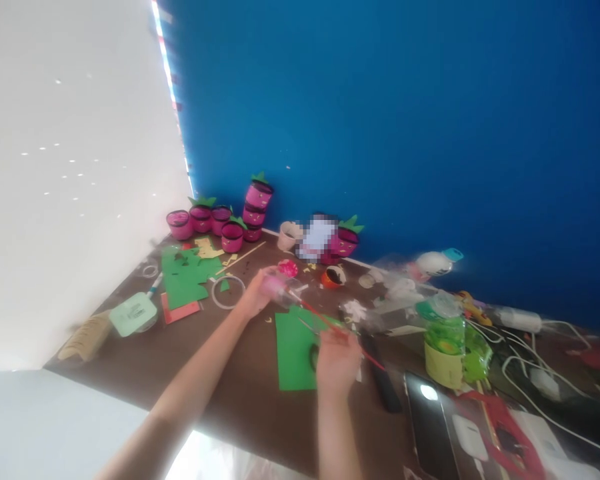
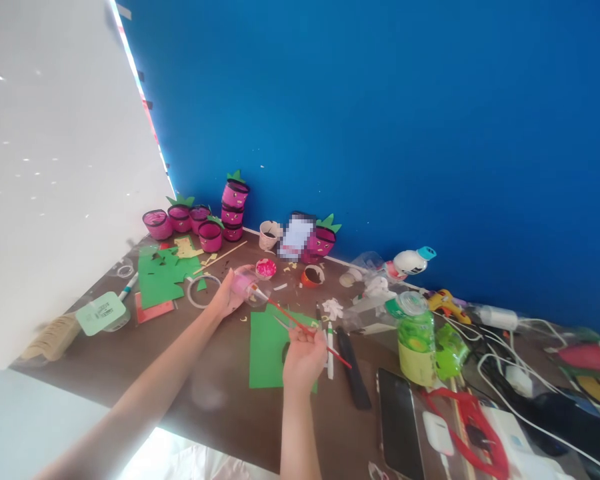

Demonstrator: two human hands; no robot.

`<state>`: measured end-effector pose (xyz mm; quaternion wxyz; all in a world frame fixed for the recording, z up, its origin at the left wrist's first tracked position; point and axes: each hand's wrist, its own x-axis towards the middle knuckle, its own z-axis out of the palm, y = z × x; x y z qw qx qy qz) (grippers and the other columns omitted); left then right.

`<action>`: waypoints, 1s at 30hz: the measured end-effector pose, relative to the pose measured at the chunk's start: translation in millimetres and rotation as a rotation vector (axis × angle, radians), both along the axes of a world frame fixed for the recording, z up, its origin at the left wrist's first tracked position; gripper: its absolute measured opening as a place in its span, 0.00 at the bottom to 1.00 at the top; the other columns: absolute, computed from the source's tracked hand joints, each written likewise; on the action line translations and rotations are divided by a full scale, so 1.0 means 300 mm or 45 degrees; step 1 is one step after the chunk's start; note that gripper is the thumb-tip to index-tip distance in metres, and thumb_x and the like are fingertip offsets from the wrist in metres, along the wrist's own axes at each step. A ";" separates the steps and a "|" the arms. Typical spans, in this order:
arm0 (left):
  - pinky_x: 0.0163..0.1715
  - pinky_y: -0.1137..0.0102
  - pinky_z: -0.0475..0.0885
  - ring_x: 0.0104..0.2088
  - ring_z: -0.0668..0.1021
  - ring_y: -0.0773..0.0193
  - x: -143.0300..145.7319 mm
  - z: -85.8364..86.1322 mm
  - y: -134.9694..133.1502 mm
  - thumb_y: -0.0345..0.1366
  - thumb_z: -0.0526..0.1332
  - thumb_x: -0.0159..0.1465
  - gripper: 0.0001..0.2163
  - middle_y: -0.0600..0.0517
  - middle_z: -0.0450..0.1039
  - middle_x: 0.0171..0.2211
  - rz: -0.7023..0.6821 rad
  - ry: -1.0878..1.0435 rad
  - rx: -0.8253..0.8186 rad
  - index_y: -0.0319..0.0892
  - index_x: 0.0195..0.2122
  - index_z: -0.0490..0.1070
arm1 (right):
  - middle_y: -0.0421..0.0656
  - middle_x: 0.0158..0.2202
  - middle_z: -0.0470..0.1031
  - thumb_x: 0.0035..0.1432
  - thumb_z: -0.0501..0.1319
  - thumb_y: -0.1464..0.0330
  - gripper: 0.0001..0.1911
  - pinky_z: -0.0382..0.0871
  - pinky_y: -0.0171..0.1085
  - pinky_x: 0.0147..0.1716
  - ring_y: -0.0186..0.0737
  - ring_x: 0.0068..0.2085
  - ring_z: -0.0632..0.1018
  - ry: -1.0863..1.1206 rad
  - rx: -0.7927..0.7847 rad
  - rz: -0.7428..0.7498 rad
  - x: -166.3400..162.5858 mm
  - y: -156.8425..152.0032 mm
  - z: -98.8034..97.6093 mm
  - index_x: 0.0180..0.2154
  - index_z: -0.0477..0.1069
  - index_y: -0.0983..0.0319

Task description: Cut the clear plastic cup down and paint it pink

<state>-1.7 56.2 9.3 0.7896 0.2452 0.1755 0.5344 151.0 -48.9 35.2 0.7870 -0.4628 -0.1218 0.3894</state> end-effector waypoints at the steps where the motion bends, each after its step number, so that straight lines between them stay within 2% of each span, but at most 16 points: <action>1: 0.37 0.67 0.67 0.36 0.75 0.60 0.000 -0.001 0.000 0.51 0.58 0.56 0.22 0.45 0.73 0.38 -0.002 -0.003 0.008 0.39 0.44 0.68 | 0.37 0.20 0.68 0.46 0.58 0.65 0.07 0.65 0.33 0.22 0.32 0.24 0.71 -0.008 -0.011 -0.007 0.002 0.000 -0.003 0.23 0.63 0.61; 8: 0.35 0.68 0.69 0.35 0.76 0.60 -0.007 0.011 0.000 0.50 0.59 0.56 0.21 0.46 0.74 0.37 0.000 -0.025 0.005 0.39 0.43 0.68 | 0.36 0.21 0.68 0.48 0.58 0.65 0.08 0.66 0.33 0.23 0.31 0.24 0.72 -0.034 0.042 0.016 0.007 -0.007 -0.025 0.25 0.62 0.61; 12: 0.32 0.70 0.69 0.32 0.76 0.64 -0.029 0.011 0.020 0.50 0.54 0.59 0.20 0.49 0.74 0.34 0.134 -0.041 -0.066 0.42 0.47 0.67 | 0.39 0.24 0.71 0.51 0.58 0.62 0.09 0.69 0.36 0.28 0.34 0.27 0.74 -0.177 0.022 -0.110 0.040 -0.027 -0.026 0.27 0.63 0.61; 14: 0.30 0.72 0.69 0.30 0.75 0.67 -0.040 0.004 0.033 0.49 0.51 0.61 0.19 0.52 0.73 0.34 0.246 -0.048 -0.147 0.47 0.49 0.65 | 0.41 0.26 0.73 0.53 0.57 0.60 0.11 0.70 0.38 0.31 0.36 0.28 0.75 -0.273 0.002 -0.107 0.053 -0.029 -0.015 0.29 0.65 0.62; 17: 0.30 0.75 0.69 0.31 0.75 0.69 -0.051 -0.003 0.048 0.49 0.51 0.61 0.18 0.54 0.73 0.38 0.347 -0.072 -0.264 0.51 0.50 0.63 | 0.43 0.27 0.75 0.52 0.59 0.59 0.13 0.70 0.40 0.33 0.36 0.27 0.76 -0.439 -0.058 -0.018 0.059 -0.015 0.011 0.33 0.67 0.63; 20: 0.33 0.75 0.70 0.35 0.76 0.67 -0.057 0.002 0.056 0.49 0.50 0.62 0.18 0.50 0.72 0.42 0.393 -0.176 -0.357 0.46 0.48 0.66 | 0.44 0.29 0.76 0.53 0.59 0.59 0.14 0.70 0.40 0.34 0.36 0.27 0.77 -0.782 -0.162 0.103 0.059 0.019 0.036 0.35 0.67 0.64; 25: 0.38 0.73 0.72 0.39 0.76 0.64 -0.058 0.015 0.062 0.47 0.51 0.62 0.18 0.45 0.72 0.40 0.470 -0.367 -0.522 0.40 0.44 0.69 | 0.47 0.34 0.77 0.58 0.52 0.60 0.13 0.70 0.43 0.39 0.41 0.35 0.78 -1.288 -0.226 0.328 0.057 0.087 0.054 0.38 0.66 0.62; 30: 0.39 0.71 0.74 0.39 0.76 0.62 -0.059 0.011 0.065 0.46 0.53 0.61 0.17 0.43 0.72 0.38 0.457 -0.424 -0.549 0.36 0.41 0.70 | 0.47 0.36 0.77 0.60 0.49 0.62 0.13 0.69 0.42 0.42 0.42 0.40 0.78 -1.606 -0.249 0.497 0.047 0.134 0.049 0.40 0.66 0.61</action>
